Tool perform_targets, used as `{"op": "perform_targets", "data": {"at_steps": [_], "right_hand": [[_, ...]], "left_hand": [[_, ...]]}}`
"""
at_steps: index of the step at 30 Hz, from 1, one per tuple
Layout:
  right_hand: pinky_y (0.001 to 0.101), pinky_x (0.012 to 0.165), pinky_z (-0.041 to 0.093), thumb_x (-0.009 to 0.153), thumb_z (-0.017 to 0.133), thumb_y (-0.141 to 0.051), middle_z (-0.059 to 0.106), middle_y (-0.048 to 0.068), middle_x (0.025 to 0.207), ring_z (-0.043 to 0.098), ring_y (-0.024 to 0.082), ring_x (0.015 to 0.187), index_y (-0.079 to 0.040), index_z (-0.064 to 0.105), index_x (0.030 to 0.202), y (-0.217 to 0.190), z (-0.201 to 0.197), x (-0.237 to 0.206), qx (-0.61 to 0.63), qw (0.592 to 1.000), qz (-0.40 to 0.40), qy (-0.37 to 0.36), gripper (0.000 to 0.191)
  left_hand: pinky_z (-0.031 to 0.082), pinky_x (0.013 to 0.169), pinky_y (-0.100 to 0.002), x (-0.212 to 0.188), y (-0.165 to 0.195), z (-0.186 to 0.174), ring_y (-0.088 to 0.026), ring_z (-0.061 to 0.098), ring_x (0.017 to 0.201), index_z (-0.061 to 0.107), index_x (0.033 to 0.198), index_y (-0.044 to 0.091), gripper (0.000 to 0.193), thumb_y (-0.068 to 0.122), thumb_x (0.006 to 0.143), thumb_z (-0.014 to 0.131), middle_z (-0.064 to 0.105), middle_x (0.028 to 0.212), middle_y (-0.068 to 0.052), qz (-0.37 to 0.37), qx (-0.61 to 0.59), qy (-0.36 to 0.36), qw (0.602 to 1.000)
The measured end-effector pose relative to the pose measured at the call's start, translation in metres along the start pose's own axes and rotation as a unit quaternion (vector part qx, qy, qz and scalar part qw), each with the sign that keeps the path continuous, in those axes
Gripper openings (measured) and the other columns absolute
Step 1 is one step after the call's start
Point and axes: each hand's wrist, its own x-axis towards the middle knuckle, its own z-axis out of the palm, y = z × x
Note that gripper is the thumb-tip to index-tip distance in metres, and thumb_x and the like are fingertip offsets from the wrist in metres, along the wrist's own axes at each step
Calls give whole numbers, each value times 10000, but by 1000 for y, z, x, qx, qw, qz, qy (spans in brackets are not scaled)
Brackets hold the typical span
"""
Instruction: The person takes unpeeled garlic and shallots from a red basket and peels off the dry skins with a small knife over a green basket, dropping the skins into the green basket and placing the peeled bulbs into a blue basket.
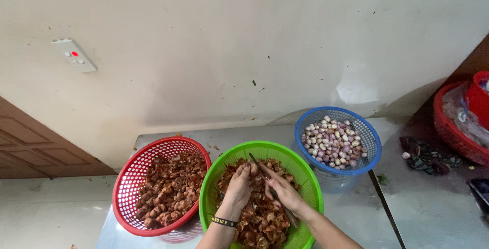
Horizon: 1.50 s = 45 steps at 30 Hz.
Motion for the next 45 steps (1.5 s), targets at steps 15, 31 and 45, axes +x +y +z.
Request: {"op": "perform_targets", "data": {"at_steps": [15, 31, 45], "right_hand": [[216, 435, 445, 1074, 297, -378, 552, -10, 725, 473, 71, 510, -267, 230, 1639, 25, -10, 34, 30, 999, -1, 33, 580], [296, 715, 573, 1012, 634, -77, 665, 107, 1338, 627, 111, 898, -164, 370, 1614, 7, 8, 25, -160, 948, -266, 78, 663], [218, 495, 445, 1007, 643, -112, 668, -5, 780, 559, 36, 588, -207, 484, 1561, 26, 7, 47, -16, 992, -69, 102, 584]], "left_hand": [[509, 921, -428, -1, 5, 5, -217, 642, 1002, 600, 1216, 106, 234, 257, 1071, 495, 658, 1091, -72, -72, 1, 23, 997], [523, 704, -237, -2, -2, 5, -97, 629, 820, 659, 1073, 33, 143, 64, 940, 705, 684, 958, -17, 141, 112, 75, 981], [551, 692, -285, -7, -6, 19, -138, 648, 815, 640, 1030, 10, 93, 4, 939, 621, 691, 966, -54, 135, 143, 121, 973]]}}
